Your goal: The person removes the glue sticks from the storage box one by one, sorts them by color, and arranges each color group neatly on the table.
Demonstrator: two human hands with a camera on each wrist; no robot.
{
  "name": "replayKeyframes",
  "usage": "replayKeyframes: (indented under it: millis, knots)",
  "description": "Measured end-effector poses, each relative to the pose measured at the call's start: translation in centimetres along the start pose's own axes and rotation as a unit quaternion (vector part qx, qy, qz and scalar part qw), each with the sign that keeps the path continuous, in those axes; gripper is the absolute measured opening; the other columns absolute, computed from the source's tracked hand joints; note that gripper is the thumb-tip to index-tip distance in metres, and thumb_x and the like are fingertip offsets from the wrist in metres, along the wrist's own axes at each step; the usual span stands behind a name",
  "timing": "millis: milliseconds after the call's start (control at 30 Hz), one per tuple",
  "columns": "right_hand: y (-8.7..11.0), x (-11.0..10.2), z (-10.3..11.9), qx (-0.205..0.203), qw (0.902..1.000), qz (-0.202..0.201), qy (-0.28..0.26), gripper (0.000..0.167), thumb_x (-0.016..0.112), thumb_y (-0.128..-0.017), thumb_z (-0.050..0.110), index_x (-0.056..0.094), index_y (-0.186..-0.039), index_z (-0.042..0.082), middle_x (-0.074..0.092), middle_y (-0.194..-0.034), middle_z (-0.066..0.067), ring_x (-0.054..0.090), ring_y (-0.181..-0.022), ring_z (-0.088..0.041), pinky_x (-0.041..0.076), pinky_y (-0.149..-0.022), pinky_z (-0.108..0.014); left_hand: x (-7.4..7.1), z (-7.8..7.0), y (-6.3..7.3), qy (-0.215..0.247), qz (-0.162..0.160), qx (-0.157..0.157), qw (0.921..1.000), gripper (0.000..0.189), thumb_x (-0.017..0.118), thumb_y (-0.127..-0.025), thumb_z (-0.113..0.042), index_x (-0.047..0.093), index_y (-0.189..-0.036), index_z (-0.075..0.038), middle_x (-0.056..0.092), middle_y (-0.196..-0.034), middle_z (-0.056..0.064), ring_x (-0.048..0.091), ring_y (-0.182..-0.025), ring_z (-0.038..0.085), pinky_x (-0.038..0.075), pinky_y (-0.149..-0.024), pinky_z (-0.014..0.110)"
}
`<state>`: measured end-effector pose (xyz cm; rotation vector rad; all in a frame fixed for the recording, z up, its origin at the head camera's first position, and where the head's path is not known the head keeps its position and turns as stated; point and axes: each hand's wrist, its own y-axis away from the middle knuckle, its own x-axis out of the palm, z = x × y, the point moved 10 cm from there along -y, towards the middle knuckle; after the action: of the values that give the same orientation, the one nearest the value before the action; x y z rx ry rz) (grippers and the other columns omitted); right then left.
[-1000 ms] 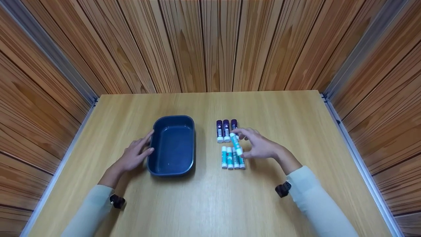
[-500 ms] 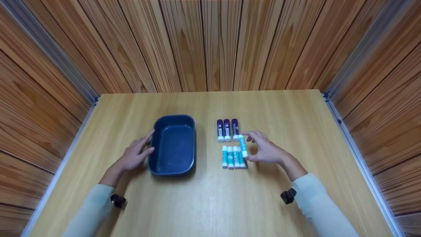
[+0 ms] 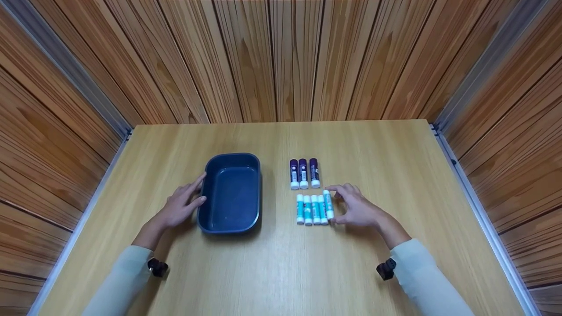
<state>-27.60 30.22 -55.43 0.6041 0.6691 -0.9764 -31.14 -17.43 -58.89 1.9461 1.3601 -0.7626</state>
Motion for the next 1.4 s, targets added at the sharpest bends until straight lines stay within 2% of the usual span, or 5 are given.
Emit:
replayKeyframes:
  millis: [567,833,933,1100,1400]
  knots:
    - [-0.46,0.79,-0.59,0.030,0.9980,0.010,0.055,0.088,0.095,-0.089,0.032,0.054,-0.165,0.011,0.057,-0.141,-0.019,0.046,-0.127,-0.033,0.044,-0.101,-0.047,0.05,0.08,0.11,0.001,0.002,-0.003,1.0000,0.077,0.052,-0.115,-0.059,0.010,-0.179,-0.053,0.044,-0.178,0.021,0.039,-0.159,0.049,0.028,-0.126,0.076]
    - [-0.48,0.86,-0.45,0.027,0.9981,0.017,0.053,0.092,0.095,-0.089,0.035,0.052,-0.166,0.009,0.057,-0.139,-0.018,0.046,-0.126,-0.032,0.042,-0.101,-0.046,0.11,0.01,0.07,-0.005,-0.004,-0.005,1.0000,0.077,0.052,-0.115,-0.058,0.010,-0.180,-0.052,0.046,-0.177,0.020,0.042,-0.157,0.048,0.031,-0.124,0.075]
    - [-0.48,0.90,-0.53,0.031,0.9979,0.025,0.050,0.094,0.094,-0.091,0.038,0.049,-0.169,0.010,0.057,-0.142,-0.019,0.046,-0.128,-0.033,0.044,-0.102,-0.048,0.10,0.00,-0.03,-0.008,-0.003,-0.006,0.9999,0.077,0.052,-0.115,-0.059,0.010,-0.179,-0.052,0.046,-0.177,0.020,0.043,-0.155,0.047,0.031,-0.124,0.074]
    - [-0.52,0.81,-0.54,0.038,0.9977,0.039,0.041,0.094,0.088,-0.096,0.047,0.044,-0.172,0.012,0.055,-0.148,-0.022,0.046,-0.133,-0.037,0.046,-0.108,-0.062,-0.09,-0.14,-0.10,-0.009,0.004,-0.008,0.9999,0.078,0.051,-0.115,-0.060,0.009,-0.180,-0.052,0.045,-0.177,0.021,0.043,-0.155,0.047,0.030,-0.125,0.074]
    - [-0.36,0.14,-0.67,0.037,0.9981,0.045,0.019,0.075,0.076,-0.106,0.046,0.051,-0.168,0.012,0.055,-0.157,-0.026,0.047,-0.148,-0.048,0.037,-0.123,-0.081,-0.16,0.03,0.06,0.004,0.022,-0.021,0.9995,0.079,0.052,-0.114,-0.062,0.008,-0.179,-0.054,0.041,-0.183,0.016,0.037,-0.166,0.048,0.023,-0.133,0.076]
